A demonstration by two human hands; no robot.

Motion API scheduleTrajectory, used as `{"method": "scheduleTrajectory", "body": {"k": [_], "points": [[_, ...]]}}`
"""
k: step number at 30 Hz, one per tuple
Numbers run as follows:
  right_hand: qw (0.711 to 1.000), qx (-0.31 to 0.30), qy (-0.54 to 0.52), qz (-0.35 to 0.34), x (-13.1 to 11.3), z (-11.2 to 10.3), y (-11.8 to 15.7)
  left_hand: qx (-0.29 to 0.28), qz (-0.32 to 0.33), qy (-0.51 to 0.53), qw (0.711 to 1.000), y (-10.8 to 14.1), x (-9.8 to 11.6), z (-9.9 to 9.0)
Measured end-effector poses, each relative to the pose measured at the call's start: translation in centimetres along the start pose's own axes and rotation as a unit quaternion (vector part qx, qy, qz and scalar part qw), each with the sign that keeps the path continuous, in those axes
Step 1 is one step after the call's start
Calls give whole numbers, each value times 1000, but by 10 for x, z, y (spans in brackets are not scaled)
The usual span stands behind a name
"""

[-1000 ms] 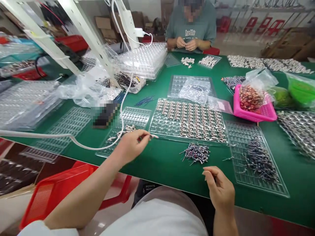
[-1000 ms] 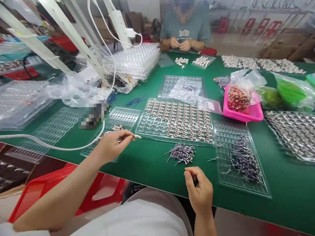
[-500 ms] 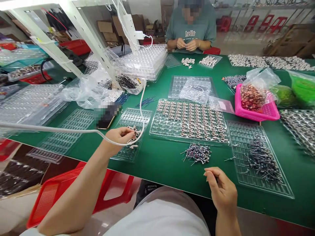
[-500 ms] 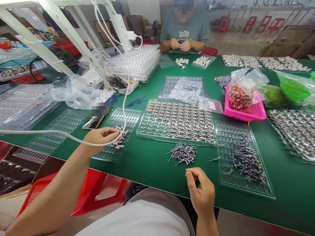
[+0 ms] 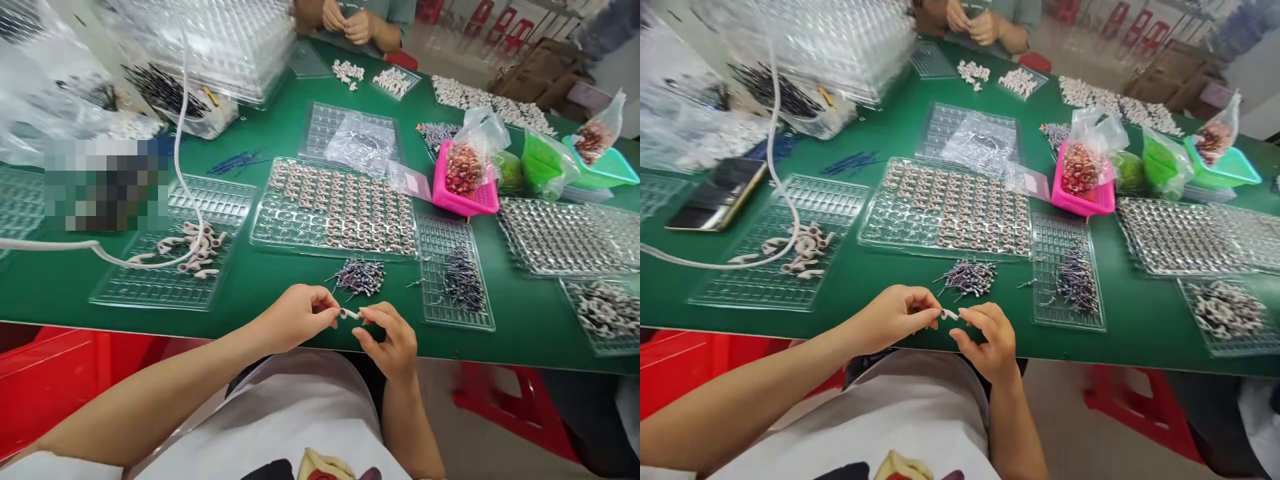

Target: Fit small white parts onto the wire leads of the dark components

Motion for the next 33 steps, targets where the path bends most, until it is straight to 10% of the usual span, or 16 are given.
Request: {"method": "scheduleTrajectory", "body": {"k": [15,33], "points": [[998,43,-33,23,0,-2,1,-105,-18,134,985,-5,3,10],[999,-38,-34,-14,1,-1,3,1,66,39,997,-1,7,16]]}}
Point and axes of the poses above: each hand's wrist, its own y-axis away from the middle knuckle, its own z-axis out of the palm, x = y × z, the point moved 4 cm from there along -y, towards the middle knuckle, and after that the axes turned 15 degrees about -y, right-handed, at the moved point
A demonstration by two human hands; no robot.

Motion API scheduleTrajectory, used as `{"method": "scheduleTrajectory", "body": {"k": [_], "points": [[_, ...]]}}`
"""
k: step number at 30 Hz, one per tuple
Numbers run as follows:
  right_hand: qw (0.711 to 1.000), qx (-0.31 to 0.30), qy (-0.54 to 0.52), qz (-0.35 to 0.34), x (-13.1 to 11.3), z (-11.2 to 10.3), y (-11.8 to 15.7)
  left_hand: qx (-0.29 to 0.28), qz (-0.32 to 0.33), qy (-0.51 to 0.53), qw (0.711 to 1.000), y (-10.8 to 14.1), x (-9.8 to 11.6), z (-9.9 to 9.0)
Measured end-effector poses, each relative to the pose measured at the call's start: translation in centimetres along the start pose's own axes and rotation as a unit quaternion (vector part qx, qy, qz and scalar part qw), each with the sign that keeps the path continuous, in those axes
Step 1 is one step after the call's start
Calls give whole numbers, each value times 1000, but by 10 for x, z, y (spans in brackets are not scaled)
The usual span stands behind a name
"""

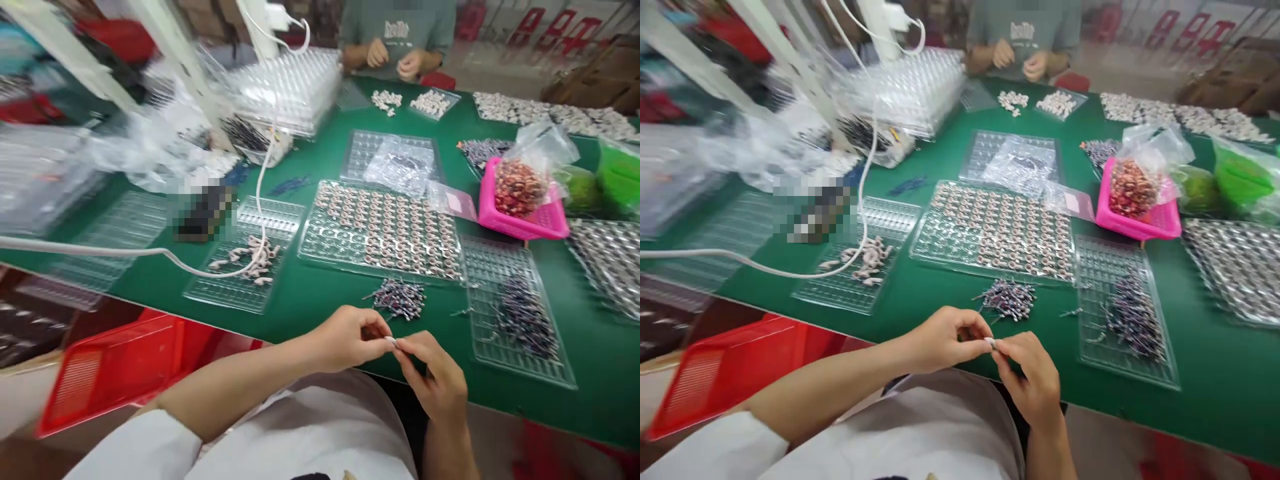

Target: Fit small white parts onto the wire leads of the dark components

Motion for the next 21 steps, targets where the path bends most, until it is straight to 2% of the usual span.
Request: {"method": "scheduleTrajectory", "body": {"k": [3,6,9,13,16,18,21], "points": [[1000,-21,-10,11,6,-1,4,76,27,-68,994,14,0,-21],[1000,-14,-14,17,7,-2,6,201,39,-163,965,37,-11,-61],[1000,9,-2,20,6,-2,5,331,-51,-244,910,67,-37,-114],[999,28,10,25,4,0,-1,396,-183,-355,827,97,-75,-171],[999,28,13,19,2,2,-4,408,-180,-415,793,96,-85,-186],[999,25,14,18,1,2,-5,398,-135,-442,792,81,-80,-182],[999,19,18,23,2,2,-4,350,-36,-472,808,40,-60,-167]]}}
Point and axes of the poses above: each hand's wrist, its own y-axis away from the middle knuckle, its own z-axis out of the palm, x = y × z, the point moved 4 cm from there along -y, towards the middle knuckle, and after that the axes turned 15 degrees about -y, right-handed, at the moved point
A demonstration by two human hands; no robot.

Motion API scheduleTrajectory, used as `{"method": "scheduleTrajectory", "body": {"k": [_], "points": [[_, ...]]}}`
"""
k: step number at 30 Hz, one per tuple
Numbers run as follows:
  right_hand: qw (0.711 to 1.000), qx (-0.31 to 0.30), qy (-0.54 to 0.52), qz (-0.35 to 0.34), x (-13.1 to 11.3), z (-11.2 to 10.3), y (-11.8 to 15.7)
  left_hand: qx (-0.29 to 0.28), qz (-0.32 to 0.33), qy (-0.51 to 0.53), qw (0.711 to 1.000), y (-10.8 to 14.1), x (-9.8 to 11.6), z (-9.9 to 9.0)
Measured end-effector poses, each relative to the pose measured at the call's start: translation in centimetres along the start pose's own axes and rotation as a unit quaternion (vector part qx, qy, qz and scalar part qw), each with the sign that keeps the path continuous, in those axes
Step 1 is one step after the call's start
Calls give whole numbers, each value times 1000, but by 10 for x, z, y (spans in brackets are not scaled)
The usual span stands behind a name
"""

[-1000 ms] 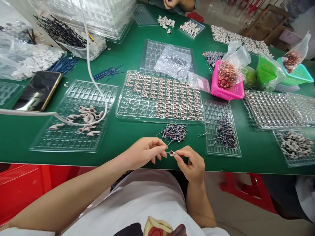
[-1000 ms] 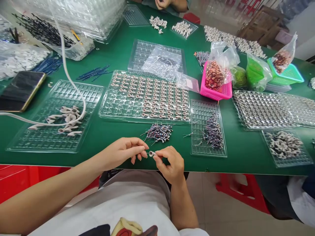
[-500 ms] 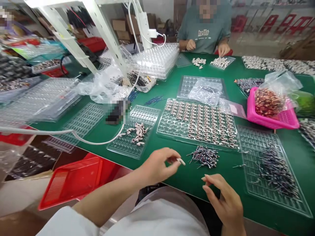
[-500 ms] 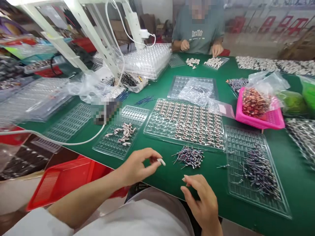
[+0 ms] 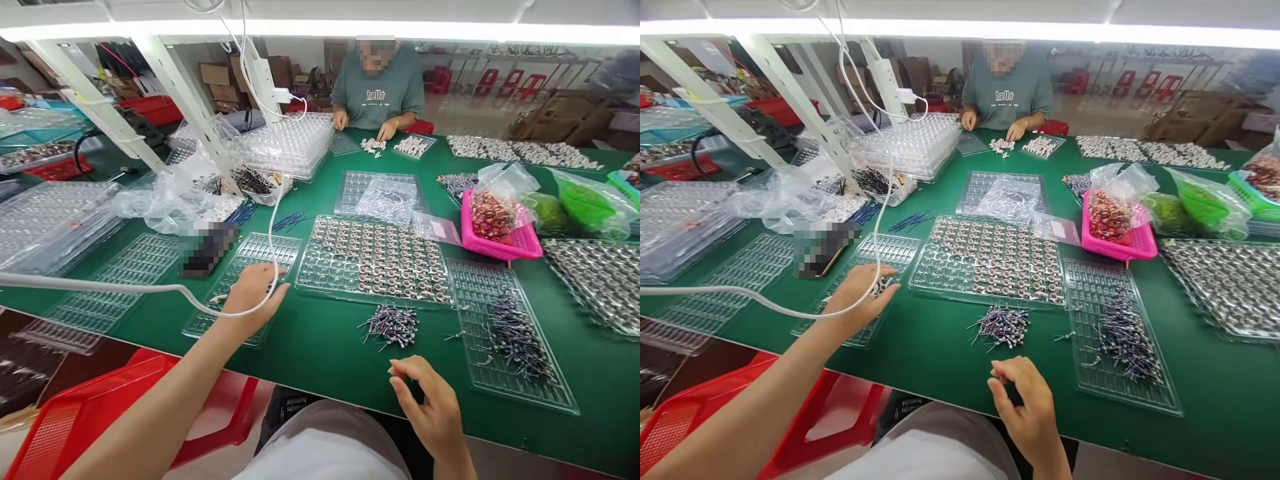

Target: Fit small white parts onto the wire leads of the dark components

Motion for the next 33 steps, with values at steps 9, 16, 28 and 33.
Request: {"method": "scheduleTrajectory", "body": {"k": [9,16,28,33], "points": [[1000,5,10,11,1,0,3,-77,100,-25,992,-118,76,44],[1000,11,8,19,1,3,2,-135,54,-17,989,-135,76,64],[999,32,17,27,0,2,2,-95,-17,50,994,-123,82,52],[998,58,13,30,1,0,2,-84,10,118,989,-97,102,19]]}}
Point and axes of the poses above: each hand's wrist, its own y-axis away from the middle knuckle, its own z-axis out of the palm, x = y × z, the point moved 4 cm from there along -y, towards the middle knuckle, and after that the axes turned 15 degrees about -y, right-handed, at the moved point
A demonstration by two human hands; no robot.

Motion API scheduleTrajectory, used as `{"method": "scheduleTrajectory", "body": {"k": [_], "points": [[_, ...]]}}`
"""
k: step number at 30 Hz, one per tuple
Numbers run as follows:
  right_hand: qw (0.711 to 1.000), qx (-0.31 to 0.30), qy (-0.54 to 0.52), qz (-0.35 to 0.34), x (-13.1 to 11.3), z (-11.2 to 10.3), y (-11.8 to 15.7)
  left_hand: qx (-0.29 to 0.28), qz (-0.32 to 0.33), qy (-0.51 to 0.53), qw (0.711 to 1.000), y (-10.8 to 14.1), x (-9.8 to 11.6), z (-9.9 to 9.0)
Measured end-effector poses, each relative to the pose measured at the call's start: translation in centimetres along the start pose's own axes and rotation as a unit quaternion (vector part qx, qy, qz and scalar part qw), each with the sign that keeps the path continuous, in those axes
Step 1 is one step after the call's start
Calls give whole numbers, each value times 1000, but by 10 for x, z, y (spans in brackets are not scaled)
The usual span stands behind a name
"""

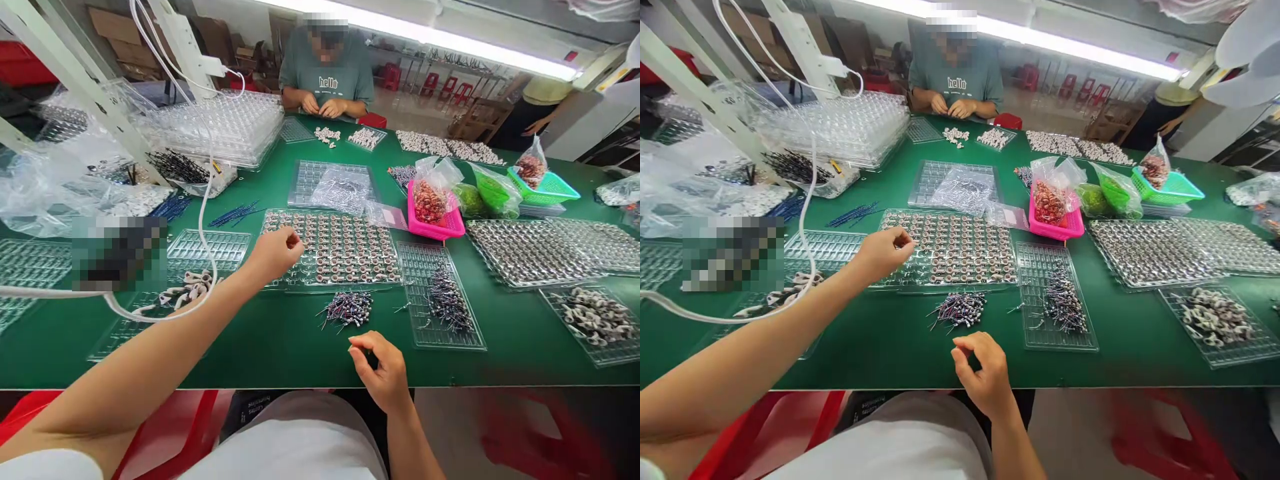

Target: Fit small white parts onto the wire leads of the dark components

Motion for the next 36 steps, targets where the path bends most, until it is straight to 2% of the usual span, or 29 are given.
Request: {"method": "scheduleTrajectory", "body": {"k": [2,4,7,9,14,18,26,32,36], "points": [[1000,11,-3,7,-1,-1,-1,-16,30,45,998,24,19,-2],[1000,14,-3,16,-3,-2,-1,-53,65,144,986,50,38,3],[999,21,20,32,-7,-8,-3,-112,85,244,959,79,56,21],[997,39,53,51,-7,-13,-5,-129,88,272,950,88,59,34],[984,58,131,107,2,-20,-5,-151,108,310,932,88,55,49],[981,49,155,109,4,-17,-6,-187,95,341,916,87,51,53],[964,3,242,114,9,-4,-18,-210,52,408,887,91,52,57],[958,15,267,100,8,-3,-18,-212,64,404,887,94,51,56],[963,15,239,126,2,-10,-16,-220,78,399,887,96,54,54]]}}
Point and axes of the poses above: each hand's wrist, its own y-axis away from the middle knuckle, its own z-axis out of the palm, x = y × z, the point moved 4 cm from there along -y, towards the middle knuckle, and after that the axes turned 15 degrees about -y, right-handed, at the moved point
